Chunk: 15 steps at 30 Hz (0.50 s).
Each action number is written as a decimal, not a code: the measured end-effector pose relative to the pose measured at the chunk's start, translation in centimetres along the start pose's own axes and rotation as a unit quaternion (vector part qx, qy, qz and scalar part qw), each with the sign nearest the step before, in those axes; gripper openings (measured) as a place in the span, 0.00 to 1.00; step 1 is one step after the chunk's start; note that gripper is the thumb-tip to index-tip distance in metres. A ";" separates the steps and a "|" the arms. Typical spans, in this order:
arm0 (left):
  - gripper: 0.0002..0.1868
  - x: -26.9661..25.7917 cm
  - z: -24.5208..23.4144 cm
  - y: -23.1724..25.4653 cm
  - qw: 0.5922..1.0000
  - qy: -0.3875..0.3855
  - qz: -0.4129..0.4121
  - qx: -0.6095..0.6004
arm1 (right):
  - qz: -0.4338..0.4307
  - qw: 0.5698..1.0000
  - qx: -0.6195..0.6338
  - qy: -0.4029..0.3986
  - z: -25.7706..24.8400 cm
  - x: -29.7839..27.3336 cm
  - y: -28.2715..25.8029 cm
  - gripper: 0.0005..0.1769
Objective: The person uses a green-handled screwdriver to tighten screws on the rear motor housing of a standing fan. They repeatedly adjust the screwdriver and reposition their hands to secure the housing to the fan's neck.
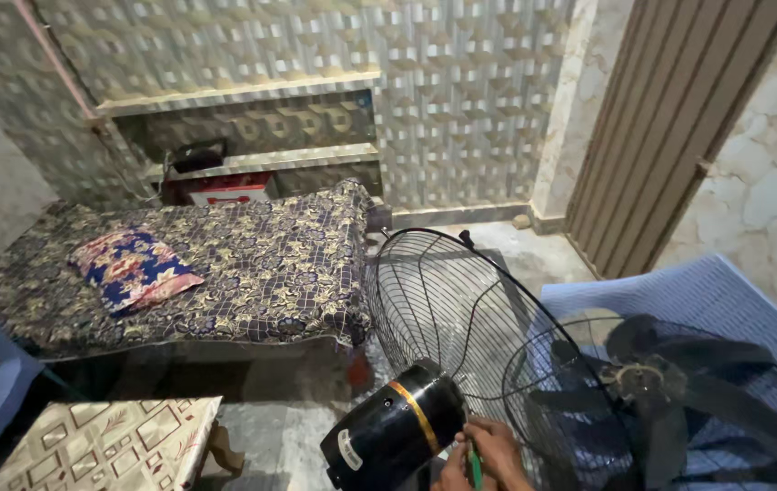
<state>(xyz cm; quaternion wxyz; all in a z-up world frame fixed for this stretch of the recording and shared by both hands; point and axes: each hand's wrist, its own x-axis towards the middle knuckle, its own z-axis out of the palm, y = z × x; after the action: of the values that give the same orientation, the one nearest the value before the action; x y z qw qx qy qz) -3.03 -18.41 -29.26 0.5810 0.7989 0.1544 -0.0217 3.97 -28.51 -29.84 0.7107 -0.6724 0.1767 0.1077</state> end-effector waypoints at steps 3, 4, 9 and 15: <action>0.24 2.5 2.6 -2.0 0.979 0.091 0.119 -0.139 | -0.019 0.999 -0.030 -0.029 -0.5 2.2 1.8 0.24; 0.21 3.0 3.1 -2.6 0.972 0.111 0.137 -0.155 | -0.021 0.999 -0.032 -0.034 -0.5 2.7 2.3 0.24; 0.23 3.2 4.0 -3.8 0.967 0.191 0.121 -0.120 | 0.067 0.983 0.122 -0.117 0.1 4.6 3.0 0.32; 0.29 0.8 3.3 -4.0 0.977 0.210 0.023 0.016 | 0.043 0.983 0.086 -0.158 0.0 4.5 3.8 0.37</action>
<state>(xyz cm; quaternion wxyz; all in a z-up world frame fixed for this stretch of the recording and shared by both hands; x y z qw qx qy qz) -2.86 -20.22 -34.15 0.5234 0.7978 0.2547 0.1574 6.57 -28.58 -35.14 0.7794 -0.5750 0.0995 0.2281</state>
